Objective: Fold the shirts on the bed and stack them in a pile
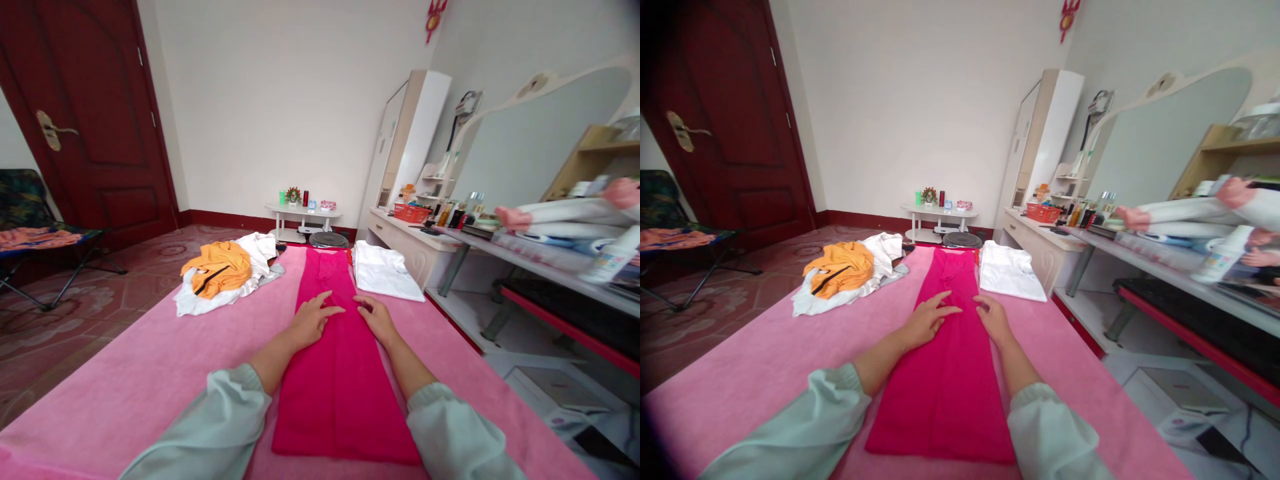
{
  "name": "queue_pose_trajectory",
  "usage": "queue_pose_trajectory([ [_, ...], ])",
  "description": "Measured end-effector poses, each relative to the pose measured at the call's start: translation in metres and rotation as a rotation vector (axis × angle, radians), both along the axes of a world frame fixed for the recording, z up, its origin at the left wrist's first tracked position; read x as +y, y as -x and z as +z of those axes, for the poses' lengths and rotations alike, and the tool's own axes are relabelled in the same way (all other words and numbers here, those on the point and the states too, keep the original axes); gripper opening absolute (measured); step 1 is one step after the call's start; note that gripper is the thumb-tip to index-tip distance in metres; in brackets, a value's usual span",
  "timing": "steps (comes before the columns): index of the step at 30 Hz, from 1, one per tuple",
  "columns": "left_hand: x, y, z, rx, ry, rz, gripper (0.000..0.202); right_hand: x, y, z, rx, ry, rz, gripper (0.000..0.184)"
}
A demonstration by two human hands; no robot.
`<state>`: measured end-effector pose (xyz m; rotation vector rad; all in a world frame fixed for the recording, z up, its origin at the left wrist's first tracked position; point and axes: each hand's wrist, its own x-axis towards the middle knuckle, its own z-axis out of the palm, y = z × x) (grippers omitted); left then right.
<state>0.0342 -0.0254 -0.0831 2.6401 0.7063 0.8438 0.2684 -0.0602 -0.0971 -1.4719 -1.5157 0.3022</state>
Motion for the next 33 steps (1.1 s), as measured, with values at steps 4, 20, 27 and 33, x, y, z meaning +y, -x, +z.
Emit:
queue_pose_trajectory([
  [4,0.003,-0.003,-0.003,-0.042,-0.095,-0.083,0.031,0.002,0.000,-0.001,0.003,-0.049,0.019,0.030],
  [20,-0.007,0.006,0.014,0.049,-0.124,-0.202,0.018,-0.005,0.007,0.005,-0.292,-0.131,0.094,0.019],
  [27,-0.010,0.005,0.017,0.009,-0.078,-0.162,0.022,-0.009,0.010,0.010,-0.396,-0.103,0.096,0.018],
  [33,-0.010,0.004,0.016,-0.122,0.089,-0.121,0.024,-0.012,0.009,0.013,-0.347,-0.114,0.084,0.018],
])
